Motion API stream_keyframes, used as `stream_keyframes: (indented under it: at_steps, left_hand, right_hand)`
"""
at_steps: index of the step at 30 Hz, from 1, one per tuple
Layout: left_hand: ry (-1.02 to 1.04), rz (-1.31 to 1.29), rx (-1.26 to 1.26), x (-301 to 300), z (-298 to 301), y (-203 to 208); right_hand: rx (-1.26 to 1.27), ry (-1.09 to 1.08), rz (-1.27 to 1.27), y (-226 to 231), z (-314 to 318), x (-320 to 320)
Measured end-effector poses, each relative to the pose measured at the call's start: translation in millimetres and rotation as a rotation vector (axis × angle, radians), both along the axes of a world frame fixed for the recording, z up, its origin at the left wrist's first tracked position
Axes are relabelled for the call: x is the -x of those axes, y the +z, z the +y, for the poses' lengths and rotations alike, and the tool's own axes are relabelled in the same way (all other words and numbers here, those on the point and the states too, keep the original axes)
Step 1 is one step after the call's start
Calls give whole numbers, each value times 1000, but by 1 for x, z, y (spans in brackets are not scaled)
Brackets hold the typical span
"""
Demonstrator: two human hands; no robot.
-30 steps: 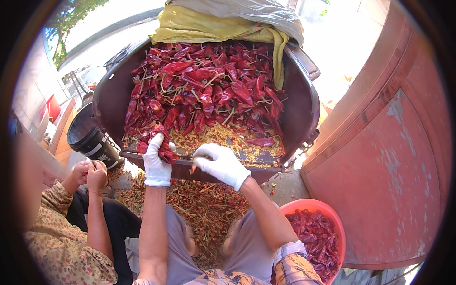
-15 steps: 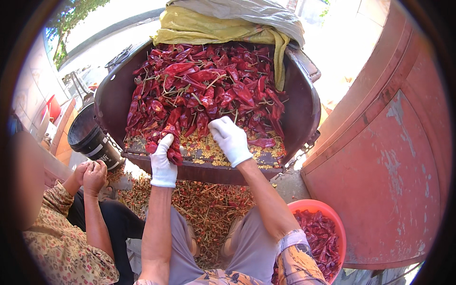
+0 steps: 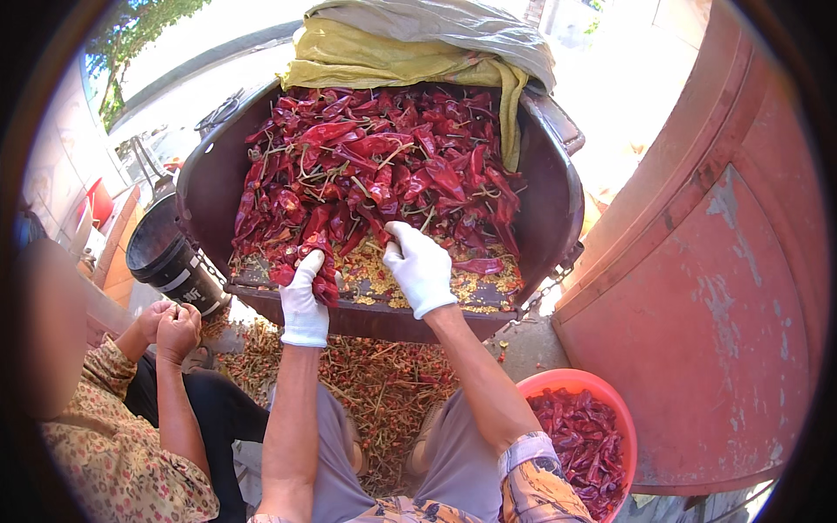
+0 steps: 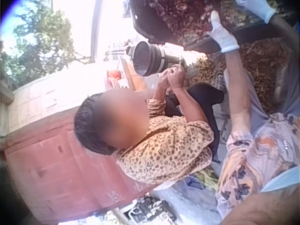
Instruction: The person sorts dried red peppers by picking them from a large metal bin and placing them into a plastic bucket by hand.
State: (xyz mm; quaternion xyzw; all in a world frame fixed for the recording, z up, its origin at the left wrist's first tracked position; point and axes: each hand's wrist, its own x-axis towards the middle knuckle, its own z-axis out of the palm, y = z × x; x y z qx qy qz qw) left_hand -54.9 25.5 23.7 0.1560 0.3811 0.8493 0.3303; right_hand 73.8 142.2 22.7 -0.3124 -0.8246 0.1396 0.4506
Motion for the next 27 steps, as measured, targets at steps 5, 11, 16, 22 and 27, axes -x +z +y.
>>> stream_keyframes:
  at_steps: [5,11,16,22,27]
  left_hand:
    - [-8,310,-44,-12,0,13]
    - [80,1273,20,-13,-8,15]
    - [-385,704,46,-27,-13,7]
    - [-506,112,-110,-21,-14,9]
    - [-532,36,-69,-22,-16,11]
  right_hand:
    - [549,175,222,20,-6,-31]
    - [1035,488,233,48,-18,-44]
    - [1212,713,375,41,-17,-46]
    - [1255,788,524,48,-26,-43]
    - [737,631,270,50,-41,-41]
